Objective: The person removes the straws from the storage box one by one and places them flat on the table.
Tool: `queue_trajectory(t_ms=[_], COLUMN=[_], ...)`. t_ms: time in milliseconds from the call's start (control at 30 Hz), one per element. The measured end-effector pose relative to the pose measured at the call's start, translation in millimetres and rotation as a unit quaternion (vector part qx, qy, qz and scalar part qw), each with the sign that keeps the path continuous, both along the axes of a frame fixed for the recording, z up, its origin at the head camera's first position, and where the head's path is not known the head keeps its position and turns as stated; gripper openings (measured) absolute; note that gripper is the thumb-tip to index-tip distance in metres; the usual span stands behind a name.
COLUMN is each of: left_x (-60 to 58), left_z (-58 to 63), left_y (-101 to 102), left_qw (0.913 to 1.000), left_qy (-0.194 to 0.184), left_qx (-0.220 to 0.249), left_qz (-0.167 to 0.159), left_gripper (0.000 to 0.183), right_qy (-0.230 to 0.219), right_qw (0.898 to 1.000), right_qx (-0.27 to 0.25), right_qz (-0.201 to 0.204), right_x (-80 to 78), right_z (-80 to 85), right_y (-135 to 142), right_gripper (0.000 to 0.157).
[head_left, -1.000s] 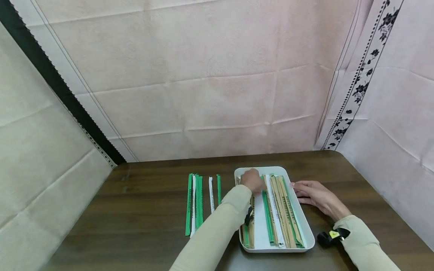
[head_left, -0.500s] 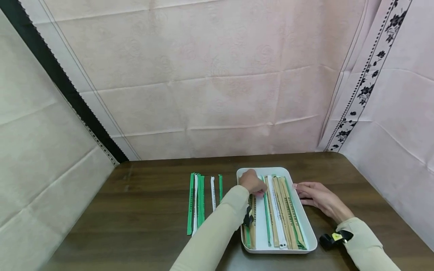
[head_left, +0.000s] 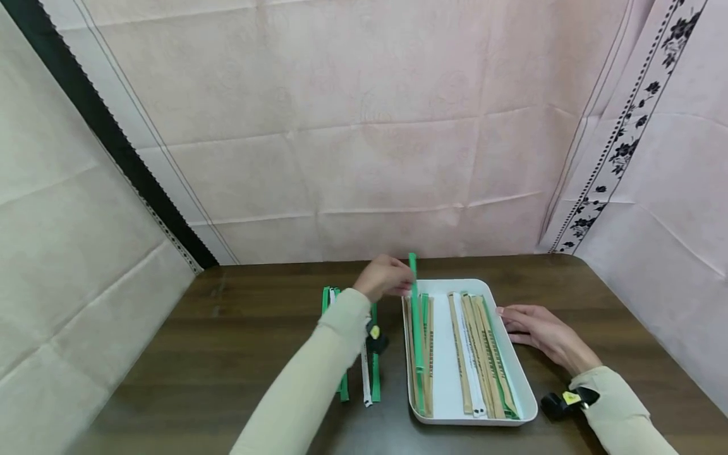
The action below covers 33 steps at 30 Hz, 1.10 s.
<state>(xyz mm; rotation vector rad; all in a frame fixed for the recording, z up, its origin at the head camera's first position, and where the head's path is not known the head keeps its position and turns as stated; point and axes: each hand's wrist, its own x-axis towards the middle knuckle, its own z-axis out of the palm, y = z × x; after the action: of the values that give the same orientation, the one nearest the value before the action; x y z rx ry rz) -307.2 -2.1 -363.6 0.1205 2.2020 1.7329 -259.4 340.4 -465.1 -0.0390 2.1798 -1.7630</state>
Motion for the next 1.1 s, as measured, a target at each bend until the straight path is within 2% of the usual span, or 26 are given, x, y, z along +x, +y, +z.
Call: queue_trajectory(t_ms=[100, 233, 400, 600, 767, 1000, 1100], left_x=[-3.6, -6.8, -0.2, 10.8, 12.9, 12.2, 12.6], left_z=[-4.1, -19.7, -37.7, -59.5, -72.9, -74.9, -65.8], left_y=[-30.9, -74.8, -105.7, -113.0, -106.3, -102.2, -102.4], left_qw=[0.9999, 0.9989, 0.9962, 0.9919, 0.9872, 0.9804, 0.9770], left_qy=[-0.008, -0.029, -0.031, -0.004, 0.014, 0.061, 0.078], left_qx=[0.004, 0.000, -0.043, -0.088, -0.123, -0.162, -0.177], left_qz=[0.007, 0.037, 0.069, 0.092, 0.101, 0.094, 0.091], left_gripper=[0.015, 0.020, 0.018, 0.009, 0.004, 0.007, 0.012], right_qy=[0.001, -0.001, 0.002, -0.003, -0.010, -0.001, 0.002], right_qw=[1.000, 1.000, 1.000, 1.000, 1.000, 1.000, 1.000], right_qx=[0.000, 0.007, 0.019, 0.011, 0.001, 0.007, 0.009], right_qz=[-0.001, 0.002, 0.005, 0.003, -0.001, 0.003, 0.005], right_x=[0.1, -2.6, -1.6, 0.5, 2.0, 2.6, 1.1], right_z=[1.3, 4.2, 4.5, 2.2, -2.6, -1.6, 1.1], right_y=[0.5, -1.5, -0.3, -0.8, 2.2, 3.0, 0.3], right_gripper=[0.062, 0.062, 0.064, 0.061, 0.059, 0.060, 0.062])
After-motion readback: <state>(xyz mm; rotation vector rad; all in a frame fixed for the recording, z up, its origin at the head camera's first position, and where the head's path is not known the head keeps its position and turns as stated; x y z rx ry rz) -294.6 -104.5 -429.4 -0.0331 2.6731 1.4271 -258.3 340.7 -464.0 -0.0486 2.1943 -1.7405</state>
